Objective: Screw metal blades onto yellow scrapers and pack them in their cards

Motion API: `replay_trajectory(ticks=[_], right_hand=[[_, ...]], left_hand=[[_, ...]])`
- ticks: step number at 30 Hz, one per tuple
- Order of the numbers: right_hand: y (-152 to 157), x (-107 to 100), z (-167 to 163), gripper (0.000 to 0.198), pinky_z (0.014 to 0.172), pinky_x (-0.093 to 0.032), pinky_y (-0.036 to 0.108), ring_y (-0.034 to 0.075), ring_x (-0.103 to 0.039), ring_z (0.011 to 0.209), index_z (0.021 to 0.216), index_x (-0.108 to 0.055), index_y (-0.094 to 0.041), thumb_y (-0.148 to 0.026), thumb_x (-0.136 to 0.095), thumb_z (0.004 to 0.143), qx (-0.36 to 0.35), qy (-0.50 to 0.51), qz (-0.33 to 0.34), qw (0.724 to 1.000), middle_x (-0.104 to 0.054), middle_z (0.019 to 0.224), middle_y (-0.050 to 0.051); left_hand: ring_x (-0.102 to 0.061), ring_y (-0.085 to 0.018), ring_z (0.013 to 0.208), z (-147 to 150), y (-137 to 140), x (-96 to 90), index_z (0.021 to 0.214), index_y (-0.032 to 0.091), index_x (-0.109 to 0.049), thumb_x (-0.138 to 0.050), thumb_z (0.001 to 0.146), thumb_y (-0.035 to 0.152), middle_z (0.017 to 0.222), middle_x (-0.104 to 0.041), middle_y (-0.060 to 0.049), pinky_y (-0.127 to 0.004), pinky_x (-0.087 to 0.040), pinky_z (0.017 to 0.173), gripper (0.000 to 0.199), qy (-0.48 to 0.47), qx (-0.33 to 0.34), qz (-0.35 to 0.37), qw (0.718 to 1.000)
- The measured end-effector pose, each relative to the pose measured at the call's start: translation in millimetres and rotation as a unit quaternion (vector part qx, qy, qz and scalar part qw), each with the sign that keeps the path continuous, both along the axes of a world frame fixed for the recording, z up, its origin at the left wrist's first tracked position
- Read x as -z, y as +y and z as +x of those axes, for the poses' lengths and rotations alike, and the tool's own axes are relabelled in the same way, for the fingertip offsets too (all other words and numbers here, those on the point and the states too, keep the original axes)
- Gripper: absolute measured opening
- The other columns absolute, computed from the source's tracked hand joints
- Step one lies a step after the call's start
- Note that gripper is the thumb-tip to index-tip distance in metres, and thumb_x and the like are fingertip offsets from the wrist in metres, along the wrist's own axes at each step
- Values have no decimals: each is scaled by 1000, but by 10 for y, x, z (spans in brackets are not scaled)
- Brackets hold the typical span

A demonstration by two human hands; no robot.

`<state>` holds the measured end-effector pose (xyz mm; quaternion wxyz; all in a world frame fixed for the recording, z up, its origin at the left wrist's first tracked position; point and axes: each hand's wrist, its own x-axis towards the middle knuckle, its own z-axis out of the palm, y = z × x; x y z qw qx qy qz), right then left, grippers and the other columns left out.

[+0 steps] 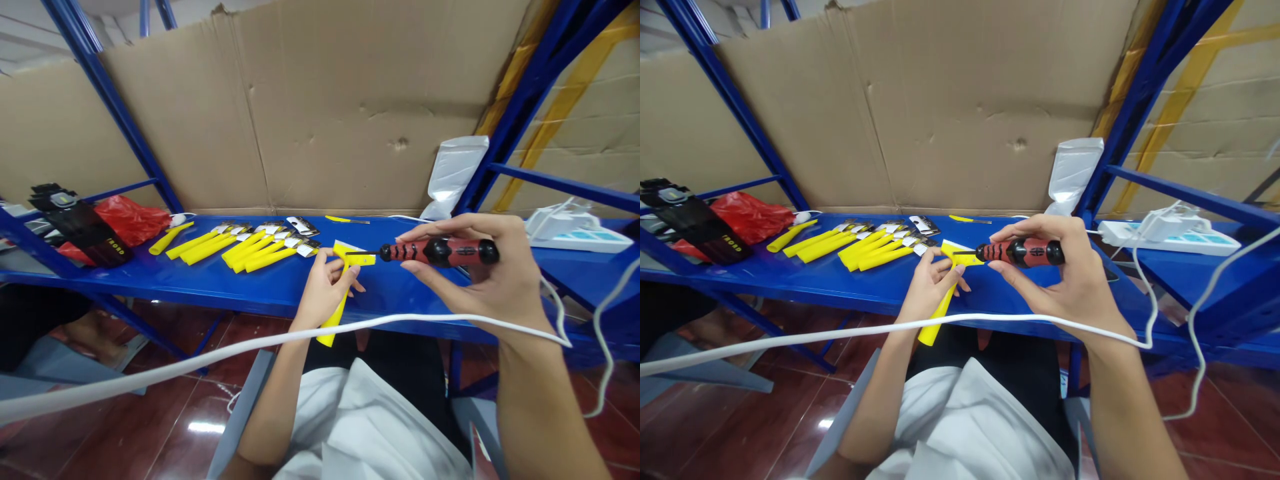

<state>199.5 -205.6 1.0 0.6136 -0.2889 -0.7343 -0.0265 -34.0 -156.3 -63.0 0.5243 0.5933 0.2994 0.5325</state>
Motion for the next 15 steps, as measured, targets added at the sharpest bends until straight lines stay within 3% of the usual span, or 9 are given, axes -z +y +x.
replay_trajectory(ticks=[4,10,15], right_hand=[[-6,2,1,65,86,-75,51,34,-83,121,144,-64,-34,-19,-94,88,-10,-34,-16,999,-82,134,9],[-1,13,-10,60,94,-73,59,36,-87,106,134,-71,-32,-21,-101,84,4,-35,15,999,-84,121,7],[51,20,24,71,97,-74,60,37,-86,111,142,-65,-32,-15,-99,83,-27,-24,11,999,-80,124,9]], left_hand=[[-81,-18,74,0,8,3,117,25,-45,-89,94,60,105,-80,-4,-24,-58,60,60,-2,-2,1,1000],[-81,-18,71,7,5,-4,117,25,-45,-90,92,61,99,-78,-2,-25,-57,59,63,-4,-2,0,1000],[-80,-19,70,11,2,-12,117,26,-44,-90,91,63,95,-78,-1,-25,-57,59,64,-3,-1,-5,1000]])
